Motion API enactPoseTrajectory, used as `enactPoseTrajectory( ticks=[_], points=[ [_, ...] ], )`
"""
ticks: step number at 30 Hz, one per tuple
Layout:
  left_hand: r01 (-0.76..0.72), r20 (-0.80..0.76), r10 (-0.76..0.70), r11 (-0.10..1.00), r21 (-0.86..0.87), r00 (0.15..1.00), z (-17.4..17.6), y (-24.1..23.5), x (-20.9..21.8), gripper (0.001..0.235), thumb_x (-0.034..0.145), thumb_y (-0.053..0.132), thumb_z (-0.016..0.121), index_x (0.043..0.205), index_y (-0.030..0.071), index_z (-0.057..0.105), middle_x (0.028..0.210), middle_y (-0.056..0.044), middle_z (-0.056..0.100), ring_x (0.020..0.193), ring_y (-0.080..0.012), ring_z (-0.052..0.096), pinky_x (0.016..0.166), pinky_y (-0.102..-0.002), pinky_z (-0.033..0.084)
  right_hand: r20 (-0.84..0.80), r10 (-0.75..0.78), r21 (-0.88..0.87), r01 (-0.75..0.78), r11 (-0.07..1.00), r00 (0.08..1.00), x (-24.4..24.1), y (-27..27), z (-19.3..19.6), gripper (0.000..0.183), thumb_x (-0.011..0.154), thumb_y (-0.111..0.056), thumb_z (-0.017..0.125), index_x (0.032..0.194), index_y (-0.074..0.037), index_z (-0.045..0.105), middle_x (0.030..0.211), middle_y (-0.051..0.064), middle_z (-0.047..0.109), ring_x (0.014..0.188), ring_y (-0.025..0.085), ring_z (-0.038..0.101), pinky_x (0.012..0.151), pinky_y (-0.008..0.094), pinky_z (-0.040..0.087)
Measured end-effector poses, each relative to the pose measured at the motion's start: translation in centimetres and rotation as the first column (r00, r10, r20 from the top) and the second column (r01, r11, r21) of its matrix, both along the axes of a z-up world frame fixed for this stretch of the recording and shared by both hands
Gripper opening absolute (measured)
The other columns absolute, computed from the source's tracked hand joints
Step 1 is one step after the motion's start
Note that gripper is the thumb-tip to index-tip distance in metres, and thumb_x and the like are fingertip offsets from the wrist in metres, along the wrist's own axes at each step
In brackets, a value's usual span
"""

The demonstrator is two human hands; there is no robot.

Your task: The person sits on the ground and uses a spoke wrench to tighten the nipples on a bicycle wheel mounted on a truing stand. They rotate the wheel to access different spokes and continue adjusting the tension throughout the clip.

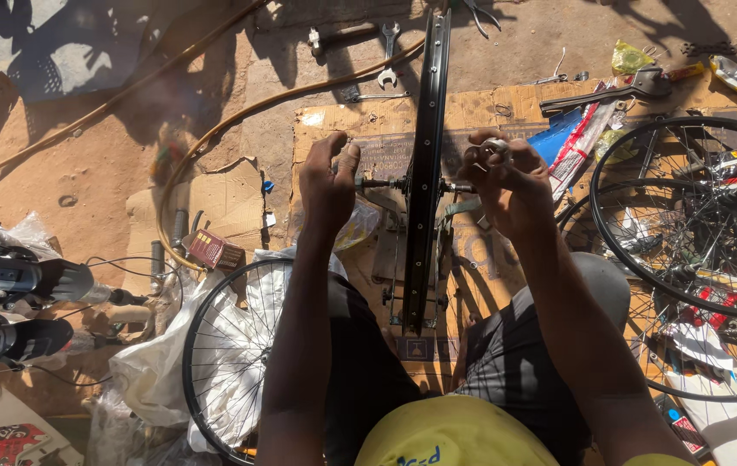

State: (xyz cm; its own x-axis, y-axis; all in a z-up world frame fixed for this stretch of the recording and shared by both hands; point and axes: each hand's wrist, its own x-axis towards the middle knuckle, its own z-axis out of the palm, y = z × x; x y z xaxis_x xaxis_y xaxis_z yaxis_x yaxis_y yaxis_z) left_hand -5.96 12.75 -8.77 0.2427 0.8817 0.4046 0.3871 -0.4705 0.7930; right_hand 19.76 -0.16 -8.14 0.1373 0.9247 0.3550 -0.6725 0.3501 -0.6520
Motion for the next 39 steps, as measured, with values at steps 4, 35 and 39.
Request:
enactPoseTrajectory(
  ticks=[4, 35, 39],
  points=[
    [0.095, -0.306, -0.085, 0.995, 0.017, 0.948, -6.2, 3.7, -2.3, 0.037, 0.102, 0.025, 0.06, 0.13, 0.001, 0.066, 0.114, -0.023, 0.07, 0.109, -0.0403, 0.067, 0.094, -0.046, 0.052, -0.021, -0.009, -0.155, 0.006, 0.988, 1.0, 4.6, -0.4, -0.9, 0.011, 0.093, -0.014, 0.079, 0.101, -0.008, 0.076, 0.119, 0.016, 0.07, 0.11, 0.027, 0.071, 0.095, 0.045, 0.06],
    [-0.072, 0.075, 0.074, 0.997, -0.034, 0.994, -17.2, -1.7, 6.5, 0.033, 0.108, 0.038, 0.056, 0.097, 0.01, 0.069, 0.085, -0.006, 0.068, 0.074, -0.0206, 0.066, 0.067, -0.036, 0.054, 0.817, 0.559, -0.533, 0.56, 0.634, 0.145, 8.7, 5.1, -9.0, 0.029, 0.099, -0.03, 0.064, 0.094, -0.003, 0.073, 0.081, 0.015, 0.069, 0.075, 0.026, 0.064, 0.071, 0.046, 0.052],
    [0.088, 0.128, 0.002, 0.72, -0.688, 0.992, -23.1, -3.5, 6.5, 0.052, 0.103, 0.055, 0.052, 0.112, 0.004, 0.063, 0.103, -0.01, 0.062, 0.094, -0.0234, 0.058, 0.084, -0.04, 0.044, 0.885, 0.46, -0.398, 0.621, 0.676, 0.066, 8.8, 6.4, -9.1, 0.03, 0.099, -0.03, 0.065, 0.096, -0.002, 0.074, 0.075, 0.008, 0.066, 0.071, 0.021, 0.063, 0.068, 0.043, 0.053]
  ],
)
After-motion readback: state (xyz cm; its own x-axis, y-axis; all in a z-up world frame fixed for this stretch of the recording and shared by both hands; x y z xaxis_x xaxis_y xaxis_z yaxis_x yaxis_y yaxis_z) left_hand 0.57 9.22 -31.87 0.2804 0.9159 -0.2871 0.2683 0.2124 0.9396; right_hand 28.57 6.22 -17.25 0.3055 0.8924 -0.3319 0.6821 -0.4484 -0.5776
